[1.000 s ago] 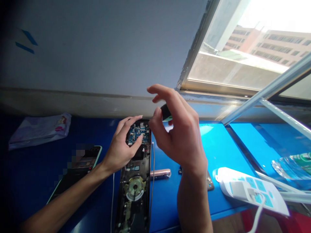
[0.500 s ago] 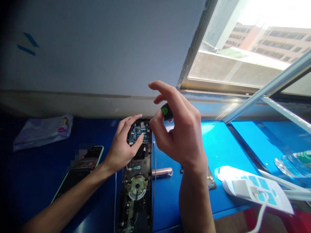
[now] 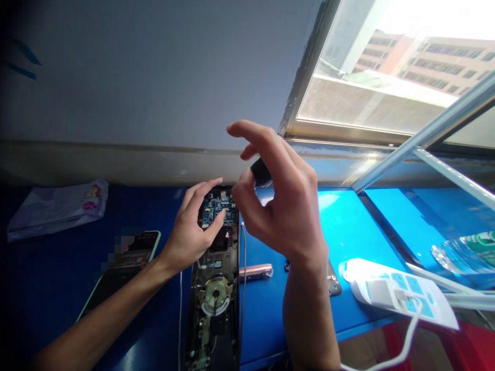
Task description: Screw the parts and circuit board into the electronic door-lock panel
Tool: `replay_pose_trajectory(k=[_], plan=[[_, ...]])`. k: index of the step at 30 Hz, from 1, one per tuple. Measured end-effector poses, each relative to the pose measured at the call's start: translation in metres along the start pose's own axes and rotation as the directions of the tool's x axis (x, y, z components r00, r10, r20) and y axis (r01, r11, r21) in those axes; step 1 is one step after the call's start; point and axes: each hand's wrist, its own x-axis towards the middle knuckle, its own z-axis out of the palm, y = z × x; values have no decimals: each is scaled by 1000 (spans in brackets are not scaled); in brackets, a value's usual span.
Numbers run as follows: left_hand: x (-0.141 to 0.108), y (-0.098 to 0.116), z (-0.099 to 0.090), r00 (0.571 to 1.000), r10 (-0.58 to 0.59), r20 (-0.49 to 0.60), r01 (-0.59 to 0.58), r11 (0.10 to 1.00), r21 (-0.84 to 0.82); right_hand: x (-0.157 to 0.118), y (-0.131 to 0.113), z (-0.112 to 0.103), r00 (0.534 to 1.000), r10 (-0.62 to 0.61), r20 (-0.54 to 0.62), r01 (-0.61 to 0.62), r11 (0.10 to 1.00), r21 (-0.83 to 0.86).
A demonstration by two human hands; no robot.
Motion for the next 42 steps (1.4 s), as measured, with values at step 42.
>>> replay_pose_trajectory(k=[42], plan=[[-1, 2, 0, 1000, -5, 6, 5, 1000, 26, -1, 2, -7, 999, 38, 21, -39, 999, 14]])
